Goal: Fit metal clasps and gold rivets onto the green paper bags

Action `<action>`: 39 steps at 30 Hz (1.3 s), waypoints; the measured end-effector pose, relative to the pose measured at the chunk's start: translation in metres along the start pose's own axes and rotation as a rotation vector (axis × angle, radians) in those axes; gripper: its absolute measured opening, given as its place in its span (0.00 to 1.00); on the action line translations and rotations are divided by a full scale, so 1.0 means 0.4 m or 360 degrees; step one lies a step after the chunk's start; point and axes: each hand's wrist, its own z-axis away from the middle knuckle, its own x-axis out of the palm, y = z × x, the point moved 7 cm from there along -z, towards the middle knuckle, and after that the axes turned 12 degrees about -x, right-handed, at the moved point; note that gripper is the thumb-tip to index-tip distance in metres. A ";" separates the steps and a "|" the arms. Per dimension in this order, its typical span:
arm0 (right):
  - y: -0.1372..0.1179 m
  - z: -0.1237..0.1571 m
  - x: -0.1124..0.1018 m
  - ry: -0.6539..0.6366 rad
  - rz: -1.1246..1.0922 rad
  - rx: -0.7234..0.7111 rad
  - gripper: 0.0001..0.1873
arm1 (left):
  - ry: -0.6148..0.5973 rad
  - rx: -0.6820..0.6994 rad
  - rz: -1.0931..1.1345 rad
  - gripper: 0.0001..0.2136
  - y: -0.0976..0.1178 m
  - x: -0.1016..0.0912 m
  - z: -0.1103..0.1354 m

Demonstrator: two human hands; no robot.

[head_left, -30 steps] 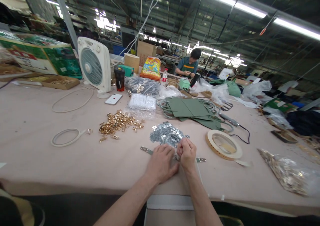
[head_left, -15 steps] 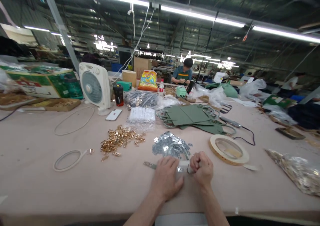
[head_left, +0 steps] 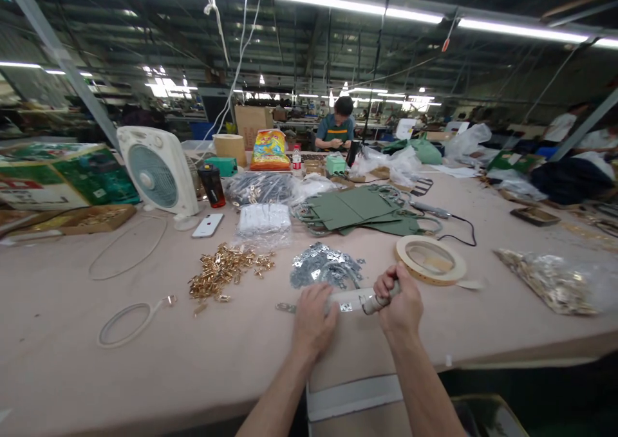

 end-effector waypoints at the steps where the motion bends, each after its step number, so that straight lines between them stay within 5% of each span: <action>1: 0.001 0.007 0.012 -0.0047 -0.0019 -0.0014 0.20 | -0.0007 -0.0012 0.0015 0.15 -0.001 0.000 -0.001; 11: 0.099 0.082 0.039 -0.0256 0.0149 -0.0190 0.22 | -0.0125 -0.0159 0.0091 0.16 -0.010 0.003 -0.020; 28: 0.090 0.146 0.062 -0.0519 0.0558 -0.0516 0.23 | -0.0277 -0.0408 0.0093 0.15 -0.038 0.018 -0.057; 39: 0.131 0.114 0.120 -0.0743 0.1091 -0.0543 0.23 | -0.0229 -0.0187 0.0000 0.18 -0.014 -0.004 -0.012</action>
